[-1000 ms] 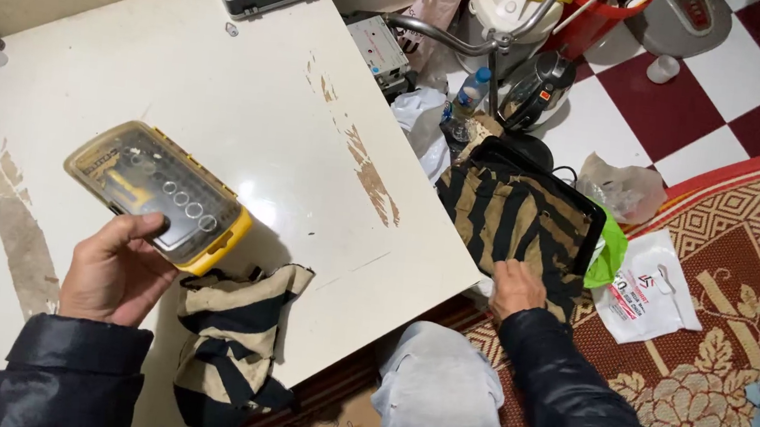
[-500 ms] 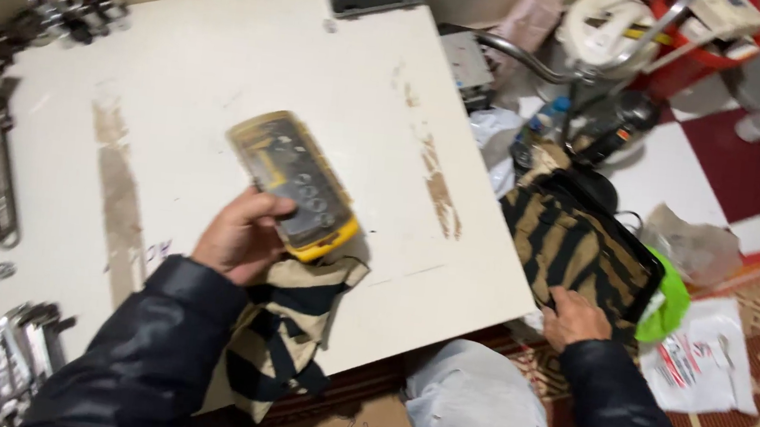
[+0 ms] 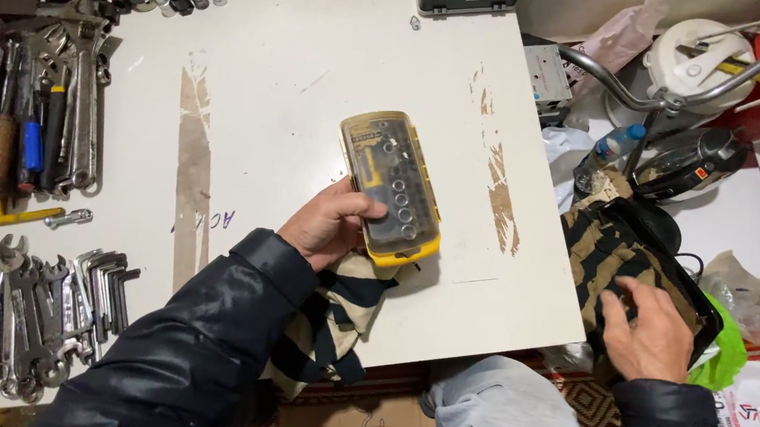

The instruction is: The person wipes a small metal socket with a striped cloth, then places it on a table among other tools. They pick up a yellow plastic case, wipe its exterior, and open it to reveal a set of sockets. The person then wipes the interior of the case and the sockets inside with the cloth.

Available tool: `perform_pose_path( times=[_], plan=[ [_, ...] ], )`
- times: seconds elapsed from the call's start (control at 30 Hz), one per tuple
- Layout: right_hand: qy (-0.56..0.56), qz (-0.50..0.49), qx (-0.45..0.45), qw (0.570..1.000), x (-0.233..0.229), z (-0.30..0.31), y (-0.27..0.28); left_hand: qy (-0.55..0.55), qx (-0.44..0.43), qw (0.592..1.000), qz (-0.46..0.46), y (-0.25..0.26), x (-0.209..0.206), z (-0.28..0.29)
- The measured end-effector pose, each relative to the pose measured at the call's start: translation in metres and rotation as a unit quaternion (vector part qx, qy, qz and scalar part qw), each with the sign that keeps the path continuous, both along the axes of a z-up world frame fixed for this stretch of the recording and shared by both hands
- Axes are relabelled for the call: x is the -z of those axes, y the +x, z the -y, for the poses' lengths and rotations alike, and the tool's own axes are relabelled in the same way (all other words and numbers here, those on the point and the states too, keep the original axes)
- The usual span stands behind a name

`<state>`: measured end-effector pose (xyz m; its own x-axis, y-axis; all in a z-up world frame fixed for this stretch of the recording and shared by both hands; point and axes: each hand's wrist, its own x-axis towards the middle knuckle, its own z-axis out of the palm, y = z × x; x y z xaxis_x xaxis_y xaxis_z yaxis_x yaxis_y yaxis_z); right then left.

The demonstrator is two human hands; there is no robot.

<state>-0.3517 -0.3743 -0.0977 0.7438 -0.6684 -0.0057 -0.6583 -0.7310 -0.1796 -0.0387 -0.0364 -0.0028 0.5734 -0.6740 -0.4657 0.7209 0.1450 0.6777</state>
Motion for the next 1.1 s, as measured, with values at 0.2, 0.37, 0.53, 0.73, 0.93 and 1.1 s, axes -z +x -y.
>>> perform_pose_path(
  times=[0.2, 0.37, 0.53, 0.73, 0.93, 1.1],
  plan=[
    [0.040, 0.297, -0.073, 0.951, -0.083, -0.095, 0.048, -0.006, 0.072, 0.997, -0.007, -0.024, -0.015, 0.040],
    [0.125, 0.361, -0.040, 0.923, -0.086, -0.129, 0.033, 0.011, 0.110, 0.994, 0.017, -0.054, -0.041, 0.084],
    [0.141, 0.327, 0.026, 0.934, -0.070, -0.130, -0.016, -0.026, 0.151, 0.988, 0.007, -0.080, -0.033, 0.126],
    [0.142, 0.310, 0.124, 0.932, -0.056, -0.113, -0.061, -0.025, 0.177, 0.984, 0.006, -0.100, -0.035, 0.141],
    [0.144, 0.327, 0.142, 0.923, -0.064, -0.109, -0.054, 0.005, 0.182, 0.983, 0.023, -0.108, -0.039, 0.148],
    [0.135, 0.350, 0.134, 0.917, -0.076, -0.113, -0.046, 0.004, 0.195, 0.980, 0.041, -0.117, -0.036, 0.164]
  ],
)
